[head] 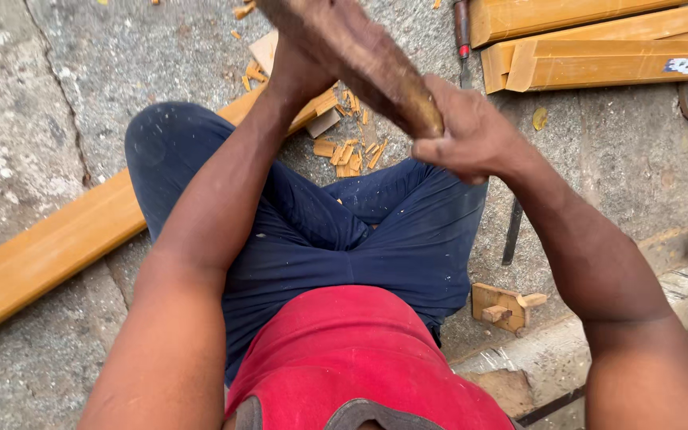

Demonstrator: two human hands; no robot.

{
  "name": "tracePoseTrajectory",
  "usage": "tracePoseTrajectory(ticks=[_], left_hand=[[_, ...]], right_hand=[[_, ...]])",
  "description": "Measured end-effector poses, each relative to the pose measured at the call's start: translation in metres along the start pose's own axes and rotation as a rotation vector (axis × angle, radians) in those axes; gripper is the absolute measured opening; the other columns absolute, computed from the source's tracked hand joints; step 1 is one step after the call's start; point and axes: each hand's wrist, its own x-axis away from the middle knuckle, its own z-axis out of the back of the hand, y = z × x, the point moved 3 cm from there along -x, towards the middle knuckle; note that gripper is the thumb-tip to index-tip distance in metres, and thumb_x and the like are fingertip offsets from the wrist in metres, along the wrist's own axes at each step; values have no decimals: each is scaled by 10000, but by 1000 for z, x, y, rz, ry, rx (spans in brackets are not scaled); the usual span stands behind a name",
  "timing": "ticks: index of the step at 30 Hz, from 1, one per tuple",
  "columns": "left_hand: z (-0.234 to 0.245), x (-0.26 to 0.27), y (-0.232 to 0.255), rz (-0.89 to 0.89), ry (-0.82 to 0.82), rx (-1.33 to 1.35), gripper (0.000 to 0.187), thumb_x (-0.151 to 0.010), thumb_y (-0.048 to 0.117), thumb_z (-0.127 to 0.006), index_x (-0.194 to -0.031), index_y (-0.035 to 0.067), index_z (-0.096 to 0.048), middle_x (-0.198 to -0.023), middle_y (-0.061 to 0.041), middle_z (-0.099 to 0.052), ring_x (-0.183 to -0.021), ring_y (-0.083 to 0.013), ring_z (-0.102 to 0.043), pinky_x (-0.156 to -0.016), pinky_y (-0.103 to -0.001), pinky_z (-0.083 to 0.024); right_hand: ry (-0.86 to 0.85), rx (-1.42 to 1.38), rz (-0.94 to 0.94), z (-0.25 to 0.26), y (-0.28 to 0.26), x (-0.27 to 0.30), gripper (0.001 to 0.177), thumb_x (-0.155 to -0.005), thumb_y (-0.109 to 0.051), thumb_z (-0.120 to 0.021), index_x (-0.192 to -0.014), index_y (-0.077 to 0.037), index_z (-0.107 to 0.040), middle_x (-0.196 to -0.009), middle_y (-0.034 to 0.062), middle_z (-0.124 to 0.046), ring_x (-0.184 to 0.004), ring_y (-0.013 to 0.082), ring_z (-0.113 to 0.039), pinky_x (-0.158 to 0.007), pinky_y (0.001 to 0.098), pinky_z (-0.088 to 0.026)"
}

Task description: The person carves a wooden plank using a chisel and a wooden mallet while sitting on the ground.

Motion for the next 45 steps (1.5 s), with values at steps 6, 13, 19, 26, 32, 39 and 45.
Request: tracePoseTrajectory(ticks=[6,13,19,26,32,39,45], left_hand=[[-1,-1,-17,287,-123,-37,305,-850,208,-875,-786,52,-621,-671,-51,-619,-625,-131,-636,-587,-351,-504],[-3,3,-20,282,-136,-4,323,-867,222,-906,-789,65,-634,-710,-44,-651,-658,-109,-656,-607,-305,-524],[-8,7,-21,344,-117,79,177,-880,194,-827,-828,67,-715,-659,-16,-655,-623,-76,-659,-579,-287,-527],[7,-3,-22,239,-76,26,340,-897,203,-885,-783,55,-600,-678,-19,-577,-626,-117,-581,-588,-316,-469],[3,5,-26,155,-55,1,348,-910,250,-900,-997,57,-625,-851,-52,-594,-778,-181,-633,-694,-384,-511],[2,24,-61,252,-58,-33,511,-955,352,-932,-1249,88,-607,-1113,-106,-588,-1033,-249,-648,-874,-428,-539],[-3,25,-54,191,-57,-96,551,-944,364,-935,-1296,86,-613,-1157,-122,-586,-1080,-265,-630,-889,-436,-538]], right_hand=[[191,-522,11,38,-21,33,409,-816,-103,-721,-1155,24,-529,-808,119,-643,-602,204,-677,-519,351,-602],[626,-247,442,9,-35,38,335,-936,-19,-766,-1183,32,-546,-795,138,-607,-686,222,-633,-627,361,-559],[122,-467,-155,-31,-28,18,411,-754,-43,-690,-1134,8,-541,-739,80,-633,-540,170,-651,-468,333,-574],[247,-802,-40,-31,-10,47,403,-761,-7,-717,-1123,30,-546,-761,99,-632,-547,165,-641,-479,309,-563],[358,-797,77,-3,-19,72,360,-795,-22,-717,-1116,38,-564,-770,108,-651,-562,184,-649,-533,303,-572],[466,-816,356,33,-36,90,315,-867,-35,-736,-1128,49,-582,-734,141,-636,-537,189,-650,-532,301,-594],[581,-813,340,53,-45,111,302,-879,-11,-674,-1155,61,-575,-720,159,-605,-549,218,-628,-560,328,-588]])
